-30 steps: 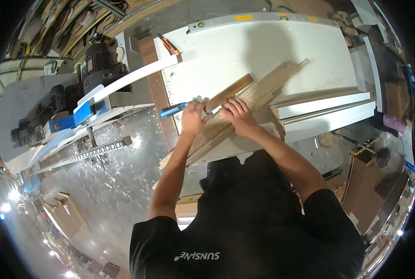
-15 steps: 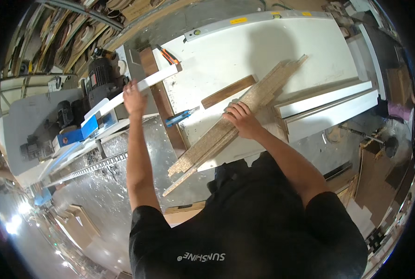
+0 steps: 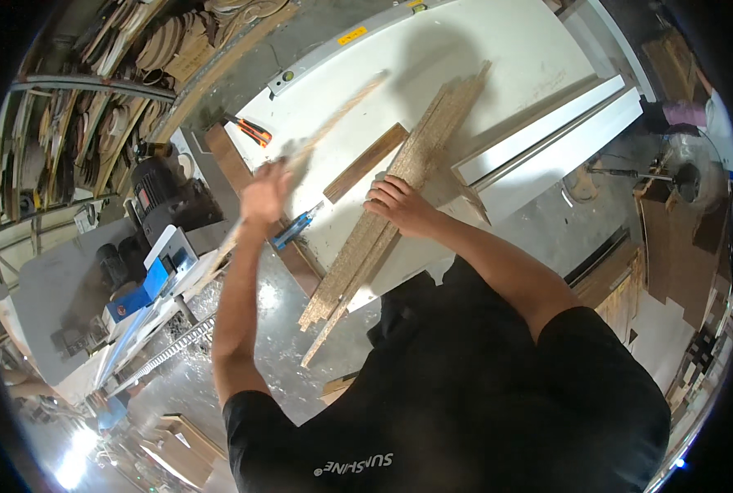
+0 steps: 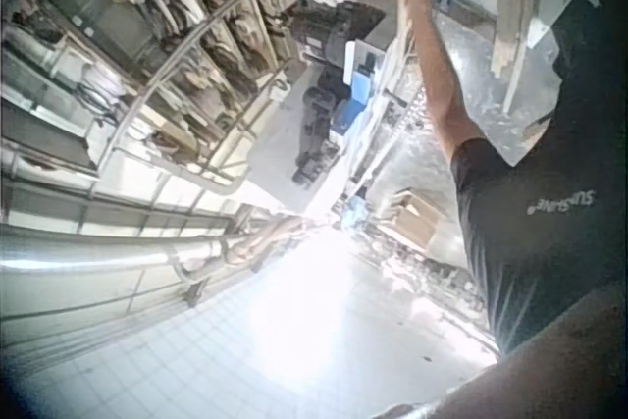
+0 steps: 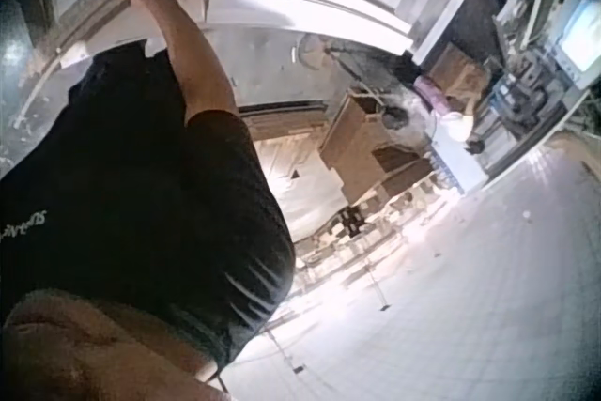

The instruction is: The person applies white edging strips to the sides of particle board panels, pressing them by hand and using a small blue tool to trim the excess.

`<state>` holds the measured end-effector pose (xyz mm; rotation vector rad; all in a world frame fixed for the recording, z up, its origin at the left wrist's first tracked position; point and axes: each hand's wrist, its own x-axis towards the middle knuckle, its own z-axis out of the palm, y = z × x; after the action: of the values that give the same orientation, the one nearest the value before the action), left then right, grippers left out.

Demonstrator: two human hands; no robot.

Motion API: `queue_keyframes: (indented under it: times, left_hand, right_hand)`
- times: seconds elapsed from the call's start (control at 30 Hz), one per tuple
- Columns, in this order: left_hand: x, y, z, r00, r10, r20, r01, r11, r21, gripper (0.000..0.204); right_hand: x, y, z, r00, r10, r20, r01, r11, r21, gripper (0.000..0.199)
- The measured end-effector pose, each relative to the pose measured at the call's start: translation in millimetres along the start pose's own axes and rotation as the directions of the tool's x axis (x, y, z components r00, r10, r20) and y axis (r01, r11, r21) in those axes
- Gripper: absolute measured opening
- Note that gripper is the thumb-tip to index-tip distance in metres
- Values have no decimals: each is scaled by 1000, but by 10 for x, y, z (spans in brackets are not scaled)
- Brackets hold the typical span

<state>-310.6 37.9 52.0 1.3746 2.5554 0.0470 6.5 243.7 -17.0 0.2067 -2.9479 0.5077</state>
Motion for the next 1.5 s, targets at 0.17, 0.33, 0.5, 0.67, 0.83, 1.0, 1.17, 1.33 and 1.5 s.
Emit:
queue_keyframes:
  times: [0.17, 0.33, 0.5, 0.67, 0.83, 1.0, 1.17, 1.33, 1.5]
  left_hand:
    - [261, 1484, 315, 990, 90, -113, -112, 970, -215, 47]
    - [159, 1949, 773, 998, 18, -67, -37, 958, -286, 43]
    - [-295, 1945, 987, 985, -139, -106, 76, 886, -457, 49]
    - [-1049, 1977, 798, 980, -168, -107, 106, 896, -432, 86]
    - [-1892, 1591, 949, 893, -428, -140, 339, 843, -418, 104]
    - [-3411, 842, 1429, 254, -951, -174, 834, 306, -459, 90]
    - [-4141, 754, 1564, -57, -928, 369, 693, -303, -655, 87]
    - [-4355, 797, 1534, 20, -960, 279, 807, -149, -572, 78]
    - [-5009, 482, 1938, -108, -934, 340, 345, -356, -868, 82]
  right_hand:
    - [-7, -71, -81, 994, 11, -107, -21, 996, -87, 62]
    - [-330, -216, 42, 977, 127, -170, -143, 986, -85, 53]
    - [-458, -254, -12, 902, 432, 6, -430, 897, 99, 47]
    - [-517, -345, -69, 850, 526, -10, -516, 838, 178, 52]
    - [-492, -412, -260, 898, 438, -41, -413, 871, 265, 65]
    - [-102, -429, -537, 953, 296, 67, -304, 930, 209, 94]
    - [6, -396, -268, 980, 170, 100, -183, 973, 143, 103]
    - [18, -355, -39, 957, 197, 211, -230, 962, 146, 101]
    - [32, -377, 29, 969, 167, 180, -190, 974, 122, 100]
